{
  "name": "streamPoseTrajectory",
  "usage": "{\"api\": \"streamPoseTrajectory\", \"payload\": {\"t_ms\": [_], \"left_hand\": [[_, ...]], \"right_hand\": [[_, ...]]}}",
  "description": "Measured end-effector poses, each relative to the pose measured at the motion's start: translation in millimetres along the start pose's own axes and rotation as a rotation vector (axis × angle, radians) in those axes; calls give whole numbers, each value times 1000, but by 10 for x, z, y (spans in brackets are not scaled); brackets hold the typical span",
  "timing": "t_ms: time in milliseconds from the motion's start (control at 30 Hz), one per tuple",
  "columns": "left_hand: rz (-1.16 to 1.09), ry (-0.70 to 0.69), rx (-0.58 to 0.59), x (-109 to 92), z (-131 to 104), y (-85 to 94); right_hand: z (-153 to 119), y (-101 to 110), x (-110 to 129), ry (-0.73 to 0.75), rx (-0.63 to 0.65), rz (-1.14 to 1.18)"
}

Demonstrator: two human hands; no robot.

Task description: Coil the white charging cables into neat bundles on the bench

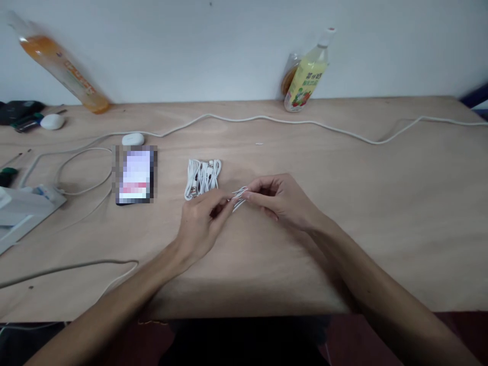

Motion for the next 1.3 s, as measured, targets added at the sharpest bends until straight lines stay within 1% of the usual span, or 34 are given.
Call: {"api": "streamPoseTrajectory", "payload": {"t_ms": [133,267,333,433,533,633,767,867,1033,1133,1300], "left_hand": [[-26,11,17,30,11,-19],[-83,63,24,71,24,-21],[-166,109,20,106,28,-21],[-343,189,48,171,34,-72],[-507,250,106,222,37,-166],[-599,283,143,245,35,-229],[-606,283,102,233,44,-192],[-620,262,66,217,60,-150],[-610,226,78,214,77,-128],[-621,227,114,215,77,-139],[-711,222,221,185,90,-219]], "right_hand": [[-3,-6,75,107,-57,-71],[-3,-9,75,107,-66,-69],[-2,-6,65,85,-53,-30],[1,-19,45,45,-20,47],[9,-36,65,61,-15,66],[29,-51,68,90,-21,58],[46,-49,78,152,-24,39],[37,-46,78,158,-26,2],[5,-41,110,152,-45,-71],[-2,-49,135,160,-36,-85],[-4,-53,163,180,-4,-158]]}}
Point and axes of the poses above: each hand's wrist, its own z-axis towards the middle knuckle, its own y-axis out of the back of the hand, x = y × z, the point moved 9 cm from there along z, towards the middle knuckle, and after that the axes turned 12 degrees about x, right-handed, at the moved point
